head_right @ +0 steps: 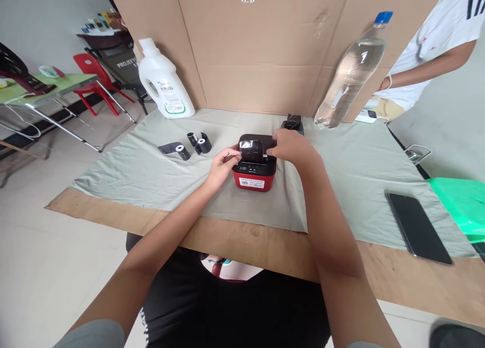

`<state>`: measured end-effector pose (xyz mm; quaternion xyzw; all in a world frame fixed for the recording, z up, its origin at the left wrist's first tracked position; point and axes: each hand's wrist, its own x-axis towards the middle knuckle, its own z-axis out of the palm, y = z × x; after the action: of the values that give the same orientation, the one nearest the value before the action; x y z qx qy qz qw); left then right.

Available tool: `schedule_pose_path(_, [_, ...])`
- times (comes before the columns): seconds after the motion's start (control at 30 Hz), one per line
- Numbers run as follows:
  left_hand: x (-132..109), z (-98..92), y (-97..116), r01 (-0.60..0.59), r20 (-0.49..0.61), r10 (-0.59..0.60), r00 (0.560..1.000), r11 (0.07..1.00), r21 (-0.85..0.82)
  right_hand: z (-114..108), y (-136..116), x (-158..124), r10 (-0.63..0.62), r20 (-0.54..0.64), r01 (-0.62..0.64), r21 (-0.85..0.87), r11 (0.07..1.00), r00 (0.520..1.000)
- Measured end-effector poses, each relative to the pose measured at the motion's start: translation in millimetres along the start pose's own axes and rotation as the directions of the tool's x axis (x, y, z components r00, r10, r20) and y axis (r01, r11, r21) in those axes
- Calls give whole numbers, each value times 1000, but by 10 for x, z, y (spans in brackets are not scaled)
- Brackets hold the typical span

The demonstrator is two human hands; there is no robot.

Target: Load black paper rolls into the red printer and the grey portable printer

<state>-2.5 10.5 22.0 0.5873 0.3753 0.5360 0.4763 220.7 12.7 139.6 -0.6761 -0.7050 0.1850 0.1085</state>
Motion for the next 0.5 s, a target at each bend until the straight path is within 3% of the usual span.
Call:
schedule_pose_path(0.13, [4,70,19,146,-84,-159,984,979,-139,29,244,134,148,241,-180,118,977,959])
schedule_pose_path(0.2, [6,101,42,233,-90,-252,963,955,-181,43,291,154,149,388,-248,218,944,909])
schedule_pose_path(0.27, [22,129,60,283,-93,-305,948,939,-196,58,291,150,104,465,-270,306,913,879])
schedule_pose_path(0.4, [49,160,51,242,-93,-260,961,955,-170,183,260,57,52,441,-257,420,870,896])
schedule_pose_path(0.5, [-9,149,0,170,-63,-178,982,978,-120,459,274,-162,110,337,-276,496,823,935])
